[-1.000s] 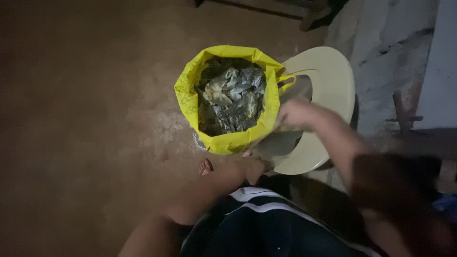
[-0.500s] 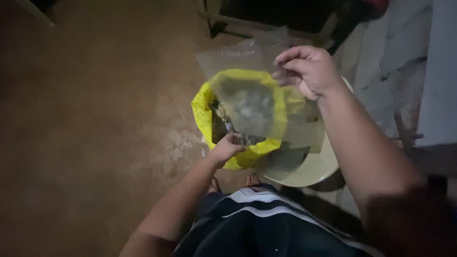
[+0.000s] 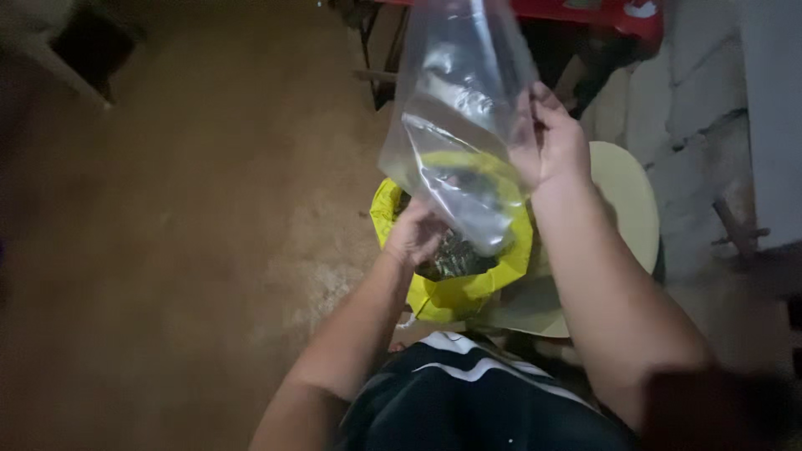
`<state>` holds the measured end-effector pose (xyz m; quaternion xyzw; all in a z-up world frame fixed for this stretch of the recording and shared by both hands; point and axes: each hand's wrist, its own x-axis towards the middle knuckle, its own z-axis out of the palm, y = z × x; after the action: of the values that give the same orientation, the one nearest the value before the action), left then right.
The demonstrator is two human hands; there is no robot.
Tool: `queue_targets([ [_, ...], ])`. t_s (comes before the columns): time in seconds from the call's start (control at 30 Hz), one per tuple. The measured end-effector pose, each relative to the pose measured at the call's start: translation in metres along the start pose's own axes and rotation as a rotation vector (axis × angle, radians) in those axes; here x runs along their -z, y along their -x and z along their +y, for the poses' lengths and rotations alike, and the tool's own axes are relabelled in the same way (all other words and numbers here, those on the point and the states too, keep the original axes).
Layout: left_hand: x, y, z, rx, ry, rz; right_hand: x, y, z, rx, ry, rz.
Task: The person handles vacuum-sealed packages of dried fish, places them on a table, then opens a yellow bag and transfers the packages into it. The person uses both hands to manipulate the packages and bag throughout the sequence.
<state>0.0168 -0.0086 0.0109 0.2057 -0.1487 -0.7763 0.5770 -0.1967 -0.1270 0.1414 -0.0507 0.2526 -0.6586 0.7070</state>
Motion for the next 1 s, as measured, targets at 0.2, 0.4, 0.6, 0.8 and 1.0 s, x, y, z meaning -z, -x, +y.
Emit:
queue_targets([
  [0.2,0.015,0.027,0.07,-0.015,0.313,-0.25,0.036,0.016,0.003,0.122,0.11,0.048],
  [0.4,0.029,0.06,0.111,0.068,-0.054,0.062,0.081,0.074,0.015,0.257,0.302,0.044],
  [0.6,0.043,0.069,0.122,-0.264,-0.427,0.359,0.114,0.109,0.0,0.255,0.241,0.109],
  [0.8,0.025,0.078,0.142,-0.514,-0.736,0.309,0.123,0.157,-0.029,-0.077,0.339,-0.344],
  [1.0,0.004,0.078,0.151,-0.605,-1.139,0.524,0.114,0.138,-0.046,-0.196,0.806,-0.233],
])
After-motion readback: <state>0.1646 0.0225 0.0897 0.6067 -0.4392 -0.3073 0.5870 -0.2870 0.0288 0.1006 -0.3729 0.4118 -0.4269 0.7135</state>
